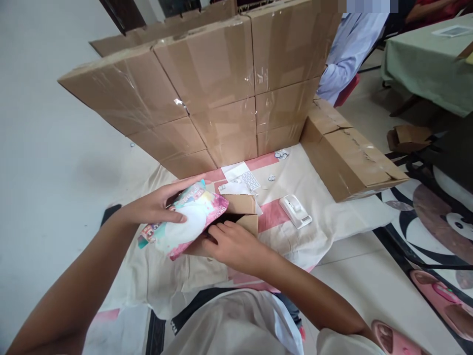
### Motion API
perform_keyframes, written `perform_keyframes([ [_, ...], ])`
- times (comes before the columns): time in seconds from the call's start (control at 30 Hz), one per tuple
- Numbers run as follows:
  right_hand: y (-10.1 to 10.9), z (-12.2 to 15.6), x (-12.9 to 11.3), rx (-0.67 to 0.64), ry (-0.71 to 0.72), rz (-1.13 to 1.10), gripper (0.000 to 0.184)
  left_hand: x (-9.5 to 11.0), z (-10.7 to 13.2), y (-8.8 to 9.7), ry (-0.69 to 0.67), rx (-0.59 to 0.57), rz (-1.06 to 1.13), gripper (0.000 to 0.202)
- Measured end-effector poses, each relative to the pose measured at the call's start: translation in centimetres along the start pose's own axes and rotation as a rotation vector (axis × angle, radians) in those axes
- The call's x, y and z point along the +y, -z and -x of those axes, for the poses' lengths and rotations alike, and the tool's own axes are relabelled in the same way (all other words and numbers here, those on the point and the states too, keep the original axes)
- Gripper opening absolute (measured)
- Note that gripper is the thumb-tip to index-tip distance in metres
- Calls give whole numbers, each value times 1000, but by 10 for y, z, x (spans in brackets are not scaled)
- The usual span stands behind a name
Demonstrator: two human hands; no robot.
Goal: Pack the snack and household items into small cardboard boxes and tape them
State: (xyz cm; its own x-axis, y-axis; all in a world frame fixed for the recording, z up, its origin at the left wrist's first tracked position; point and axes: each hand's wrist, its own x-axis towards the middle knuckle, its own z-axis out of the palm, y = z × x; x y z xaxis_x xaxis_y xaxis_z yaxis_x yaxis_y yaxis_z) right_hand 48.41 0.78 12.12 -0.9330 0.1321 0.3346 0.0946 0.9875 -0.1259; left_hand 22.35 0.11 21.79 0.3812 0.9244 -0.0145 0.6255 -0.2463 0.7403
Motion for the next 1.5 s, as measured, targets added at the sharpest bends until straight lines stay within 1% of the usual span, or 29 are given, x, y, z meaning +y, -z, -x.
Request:
perform_keyframes([
  [0.07,5,2,-1,33,19,30,28,1,8,2,64,55,54,97],
  [0.13,12,3,-3,81,76,71,35,4,18,6,150,102,123,98],
  [0.23,22,1,-6,106,181,124,34,9,29,12,226,104,181,99],
  [0.37,31,1,-13,150,313,116,25,11,35,10,211,103,135,100],
  [0.43,34,2,-17,183,347,96,23,10,36,6,195,105,126,99],
  [0.53,36,4,-21,178,346,80,20,10,40,0,164,109,155,98],
  [0.6,38,5,-23,142,308,64,20,11,43,-5,163,163,190,99],
  [0.63,39,5,-24,116,269,42,19,12,46,-8,163,220,220,100],
  [0.67,40,5,-24,85,210,6,18,13,49,-12,158,304,263,100],
  [0.7,41,5,-24,45,129,-43,18,14,52,-18,149,418,320,100],
  [0.77,45,3,-24,-46,-71,-173,27,16,58,-32,108,736,466,94],
  [0.83,49,-1,-23,-130,-256,-331,38,18,62,-50,76,1058,605,80],
  [0.87,52,-3,-23,-148,-339,-401,46,20,64,-60,66,1183,656,72],
  [0.9,54,-5,-22,-139,-409,-453,57,22,65,-71,56,1278,688,65],
  [0.93,56,-7,-21,-106,-467,-480,70,25,65,-81,52,1345,701,60],
  [1.0,60,-13,-21,-7,-516,-467,95,31,65,-100,63,1430,670,55],
  [1.03,61,-16,-21,37,-498,-445,103,34,65,-109,80,1453,636,57],
  [1.1,61,-25,-24,79,-416,-412,110,39,64,-125,133,1461,553,62],
  [1.17,58,-36,-30,70,-338,-377,112,42,64,-138,192,1429,487,66],
  [1.27,52,-54,-38,25,-330,-294,110,42,64,-151,228,1370,434,68],
  [1.33,48,-62,-40,6,-354,-277,108,37,67,-155,188,1351,419,68],
  [1.4,45,-65,-35,1,-379,-317,110,30,74,-157,100,1342,444,66],
  [1.5,49,-60,-14,-19,-394,-469,113,12,92,-159,-20,1311,535,52],
])
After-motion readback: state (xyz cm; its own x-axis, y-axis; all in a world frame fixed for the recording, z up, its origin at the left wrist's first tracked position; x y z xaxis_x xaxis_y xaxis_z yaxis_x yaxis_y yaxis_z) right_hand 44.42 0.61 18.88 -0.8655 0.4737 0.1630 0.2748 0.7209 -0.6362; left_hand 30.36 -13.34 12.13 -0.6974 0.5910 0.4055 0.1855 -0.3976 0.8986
